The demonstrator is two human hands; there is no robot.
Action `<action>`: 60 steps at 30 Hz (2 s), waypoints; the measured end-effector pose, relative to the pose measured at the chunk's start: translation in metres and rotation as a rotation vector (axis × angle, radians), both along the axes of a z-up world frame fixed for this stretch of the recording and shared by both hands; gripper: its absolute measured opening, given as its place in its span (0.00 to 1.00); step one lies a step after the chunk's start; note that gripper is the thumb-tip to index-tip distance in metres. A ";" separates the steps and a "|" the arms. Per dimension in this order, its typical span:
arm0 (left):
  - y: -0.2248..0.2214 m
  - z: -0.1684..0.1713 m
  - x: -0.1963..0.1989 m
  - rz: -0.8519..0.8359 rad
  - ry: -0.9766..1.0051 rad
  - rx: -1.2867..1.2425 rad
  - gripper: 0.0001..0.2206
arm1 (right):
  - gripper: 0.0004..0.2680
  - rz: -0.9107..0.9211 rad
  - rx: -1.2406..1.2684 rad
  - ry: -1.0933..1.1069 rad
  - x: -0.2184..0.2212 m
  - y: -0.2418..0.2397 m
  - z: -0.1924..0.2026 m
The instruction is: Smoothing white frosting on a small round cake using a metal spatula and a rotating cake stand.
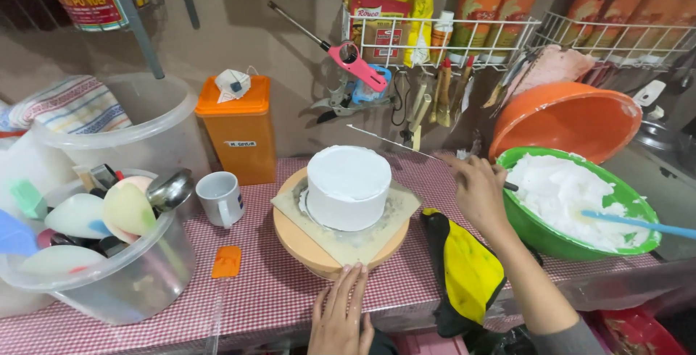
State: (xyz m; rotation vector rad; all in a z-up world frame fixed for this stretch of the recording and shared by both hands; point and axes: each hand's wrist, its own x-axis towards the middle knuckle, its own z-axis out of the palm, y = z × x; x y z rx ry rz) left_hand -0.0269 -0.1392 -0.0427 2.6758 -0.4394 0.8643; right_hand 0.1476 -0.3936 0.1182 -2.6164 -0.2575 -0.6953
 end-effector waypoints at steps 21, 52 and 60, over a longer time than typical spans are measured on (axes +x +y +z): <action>0.067 0.019 0.001 0.038 0.019 -0.011 0.34 | 0.22 0.164 0.054 0.017 0.024 0.029 0.011; 0.071 0.019 -0.004 -0.132 -0.037 0.043 0.28 | 0.16 0.353 -0.131 0.021 0.082 0.047 0.012; 0.112 0.034 -0.002 0.159 0.011 0.045 0.28 | 0.26 0.555 -0.060 0.136 0.023 0.014 0.017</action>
